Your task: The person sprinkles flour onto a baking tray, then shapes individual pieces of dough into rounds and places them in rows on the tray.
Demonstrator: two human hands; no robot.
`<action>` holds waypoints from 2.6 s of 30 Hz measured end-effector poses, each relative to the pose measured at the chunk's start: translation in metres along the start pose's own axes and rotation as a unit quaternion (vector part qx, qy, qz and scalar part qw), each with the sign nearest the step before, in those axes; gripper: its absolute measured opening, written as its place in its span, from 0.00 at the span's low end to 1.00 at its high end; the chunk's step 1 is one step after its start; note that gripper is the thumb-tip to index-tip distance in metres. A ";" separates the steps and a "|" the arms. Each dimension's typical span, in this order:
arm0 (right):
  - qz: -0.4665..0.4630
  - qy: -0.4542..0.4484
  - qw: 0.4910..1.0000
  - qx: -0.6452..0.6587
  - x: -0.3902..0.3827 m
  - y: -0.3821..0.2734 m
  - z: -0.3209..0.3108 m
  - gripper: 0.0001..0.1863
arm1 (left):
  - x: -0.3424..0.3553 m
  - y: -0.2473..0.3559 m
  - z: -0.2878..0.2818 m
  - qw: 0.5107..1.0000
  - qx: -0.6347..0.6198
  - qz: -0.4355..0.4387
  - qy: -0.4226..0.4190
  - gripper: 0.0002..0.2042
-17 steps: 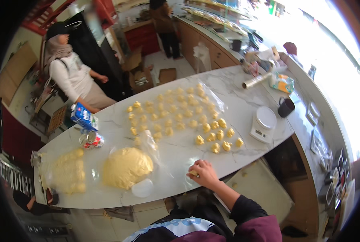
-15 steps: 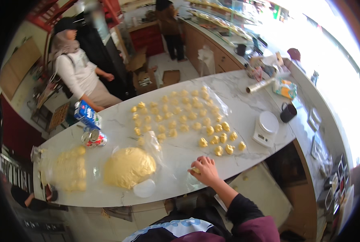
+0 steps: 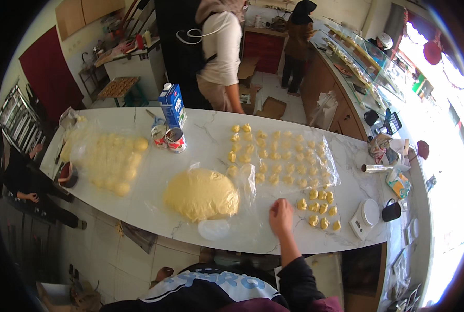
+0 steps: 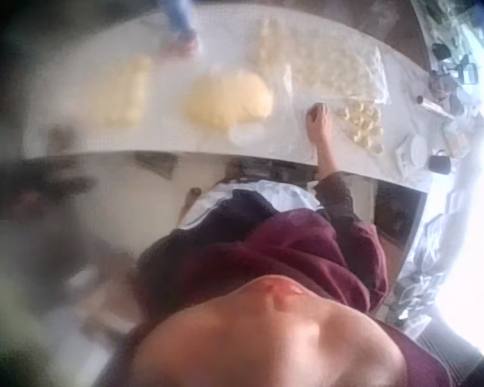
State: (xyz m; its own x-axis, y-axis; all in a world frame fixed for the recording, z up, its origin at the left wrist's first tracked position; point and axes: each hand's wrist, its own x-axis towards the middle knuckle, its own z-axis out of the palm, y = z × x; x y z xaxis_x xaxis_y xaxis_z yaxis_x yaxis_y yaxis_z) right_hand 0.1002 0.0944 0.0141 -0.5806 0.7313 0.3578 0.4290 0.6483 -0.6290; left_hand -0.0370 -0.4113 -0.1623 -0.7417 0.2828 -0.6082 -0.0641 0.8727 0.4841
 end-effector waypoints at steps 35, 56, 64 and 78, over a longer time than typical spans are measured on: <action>-0.009 0.007 1.000 -0.003 -0.011 -0.001 -0.007 0.11 | 0.017 -0.079 0.023 0.994 0.035 0.056 -0.089 0.14; 0.117 -0.081 0.980 0.138 -0.069 -0.020 -0.042 0.30 | 0.002 -0.068 0.006 0.998 0.008 0.015 -0.066 0.07; 0.131 -0.007 0.929 0.346 -0.047 0.009 -0.006 0.16 | -0.007 -0.029 -0.009 0.990 -0.103 0.089 -0.023 0.08; 0.045 0.026 0.994 0.095 -0.081 -0.042 -0.007 0.18 | -0.020 0.232 -0.097 0.721 0.185 0.639 0.196 0.29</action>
State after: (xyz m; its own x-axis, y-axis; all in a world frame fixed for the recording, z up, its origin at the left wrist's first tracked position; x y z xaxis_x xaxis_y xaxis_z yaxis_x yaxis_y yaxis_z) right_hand 0.1341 0.0097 0.0167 -0.5075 0.7973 0.3266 0.3353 0.5319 -0.7776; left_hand -0.1024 -0.2531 0.0232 -0.1737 0.8788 0.4444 0.9668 0.0662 0.2469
